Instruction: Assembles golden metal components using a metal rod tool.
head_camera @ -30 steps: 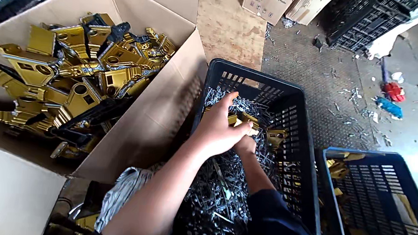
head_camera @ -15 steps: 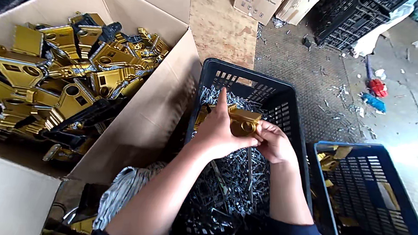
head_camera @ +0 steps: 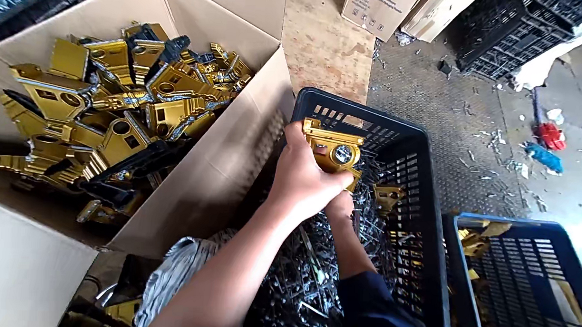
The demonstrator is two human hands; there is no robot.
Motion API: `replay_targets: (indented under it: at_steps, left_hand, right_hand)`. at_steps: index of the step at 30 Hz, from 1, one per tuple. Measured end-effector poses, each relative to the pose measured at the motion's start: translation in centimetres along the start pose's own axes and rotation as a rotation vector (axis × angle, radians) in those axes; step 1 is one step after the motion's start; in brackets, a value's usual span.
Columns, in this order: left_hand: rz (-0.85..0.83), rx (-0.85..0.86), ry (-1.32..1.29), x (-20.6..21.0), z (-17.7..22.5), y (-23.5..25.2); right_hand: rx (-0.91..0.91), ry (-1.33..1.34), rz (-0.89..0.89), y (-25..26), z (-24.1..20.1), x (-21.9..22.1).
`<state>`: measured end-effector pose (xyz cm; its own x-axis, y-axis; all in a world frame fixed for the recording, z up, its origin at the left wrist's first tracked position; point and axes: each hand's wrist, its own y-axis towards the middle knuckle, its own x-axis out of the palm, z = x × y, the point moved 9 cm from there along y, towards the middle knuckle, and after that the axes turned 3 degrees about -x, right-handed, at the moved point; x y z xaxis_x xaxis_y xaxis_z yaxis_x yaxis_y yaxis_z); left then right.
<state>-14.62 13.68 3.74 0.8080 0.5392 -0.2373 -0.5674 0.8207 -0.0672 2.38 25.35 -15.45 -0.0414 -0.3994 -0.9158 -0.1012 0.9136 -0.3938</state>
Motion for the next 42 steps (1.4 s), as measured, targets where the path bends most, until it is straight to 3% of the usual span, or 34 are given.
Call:
replay_targets:
  at_steps: [7, 11, 17, 20, 26, 28, 32, 36, 38, 42]
  left_hand:
    - [0.007, 0.104, -0.089, -0.4, 0.8, 0.1]
    - [-0.077, 0.044, -0.228, 0.5, 0.1, 0.1]
    - [-0.316, -0.181, -0.372, 4.6, -1.2, -2.9]
    - [-0.423, -0.269, -0.447, 7.4, -1.6, -5.2]
    - [-0.606, -0.482, -0.608, 11.5, -2.2, -10.6]
    - [-0.665, -0.485, -0.634, 12.2, -2.4, -12.0]
    - [-0.814, -0.315, -0.686, 13.0, -1.8, -13.5]
    - [-0.81, -0.236, -0.5, 13.2, -2.3, -13.4]
    - [-0.78, -0.203, -0.416, 13.3, -2.4, -13.2]
    - [-0.723, -0.134, -0.228, 12.9, -2.7, -12.3]
  right_hand:
    - [-0.052, 0.08, -0.05, 2.6, 1.8, 0.4]
    - [-0.212, 0.442, 0.008, 1.5, 4.1, -2.7]
    - [-0.347, 1.17, -0.024, -8.5, 8.4, -9.9]
    - [-0.441, 1.383, -0.067, -14.5, 9.7, -12.9]
    - [-0.614, 1.719, 0.006, -20.6, 11.4, -13.3]
    - [-0.633, 1.698, 0.094, -20.9, 11.3, -12.7]
    - [-0.706, 1.432, 0.321, -20.7, 11.2, -12.2]
    - [-0.847, 1.124, 0.682, -22.0, 11.6, -13.2]
    - [-0.832, 1.126, 0.8, -22.1, 11.8, -13.2]
    - [-0.606, 1.338, 0.643, -20.2, 12.3, -11.5]
